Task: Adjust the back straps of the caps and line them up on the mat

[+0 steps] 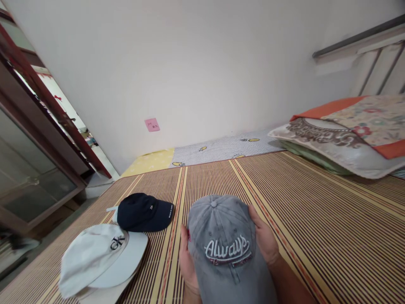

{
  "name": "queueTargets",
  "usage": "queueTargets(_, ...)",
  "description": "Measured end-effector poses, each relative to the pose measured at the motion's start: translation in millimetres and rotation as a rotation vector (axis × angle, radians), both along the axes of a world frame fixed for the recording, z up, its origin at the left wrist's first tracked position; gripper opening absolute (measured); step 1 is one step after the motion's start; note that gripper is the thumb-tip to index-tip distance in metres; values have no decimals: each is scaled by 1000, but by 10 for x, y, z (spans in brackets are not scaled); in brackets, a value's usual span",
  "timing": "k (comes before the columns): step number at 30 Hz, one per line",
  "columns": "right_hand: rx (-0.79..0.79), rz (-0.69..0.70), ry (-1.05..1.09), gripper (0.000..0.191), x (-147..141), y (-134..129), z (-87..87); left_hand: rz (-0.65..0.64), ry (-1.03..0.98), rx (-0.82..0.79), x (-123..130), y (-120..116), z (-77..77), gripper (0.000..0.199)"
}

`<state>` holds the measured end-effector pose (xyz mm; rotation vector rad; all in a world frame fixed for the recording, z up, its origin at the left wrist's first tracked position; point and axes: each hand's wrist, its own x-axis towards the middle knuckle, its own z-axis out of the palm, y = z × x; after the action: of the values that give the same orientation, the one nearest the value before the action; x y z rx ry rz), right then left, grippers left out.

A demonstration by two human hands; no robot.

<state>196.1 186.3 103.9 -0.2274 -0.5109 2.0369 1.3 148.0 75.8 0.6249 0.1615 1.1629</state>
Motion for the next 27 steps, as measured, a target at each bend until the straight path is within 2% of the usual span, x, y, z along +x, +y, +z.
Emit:
queueTargets(3,0,-32,2,51,4,-16,67,-48,-43,73,-2,-13,33,84)
queueTargets(7,-19,-47,-8,52,25,-25,131,-129,-69,105,32,-33,183,87)
queueTargets(12,-63,-121,-10,52,73,13,86,-138,-68,143,120,20,336,79)
queueTargets(15,-92,-166,-6,51,88,29,49,-158,-54,124,137,58,319,83)
queueTargets(18,-102,-164,-6,51,81,15,76,-121,-87,116,125,67,285,84)
queueTargets(23,-54,-80,2,48,59,-32,163,-97,-136,126,121,28,334,79)
queueTargets(27,21,-27,13,47,50,-27,113,-136,-133,131,118,-23,316,80)
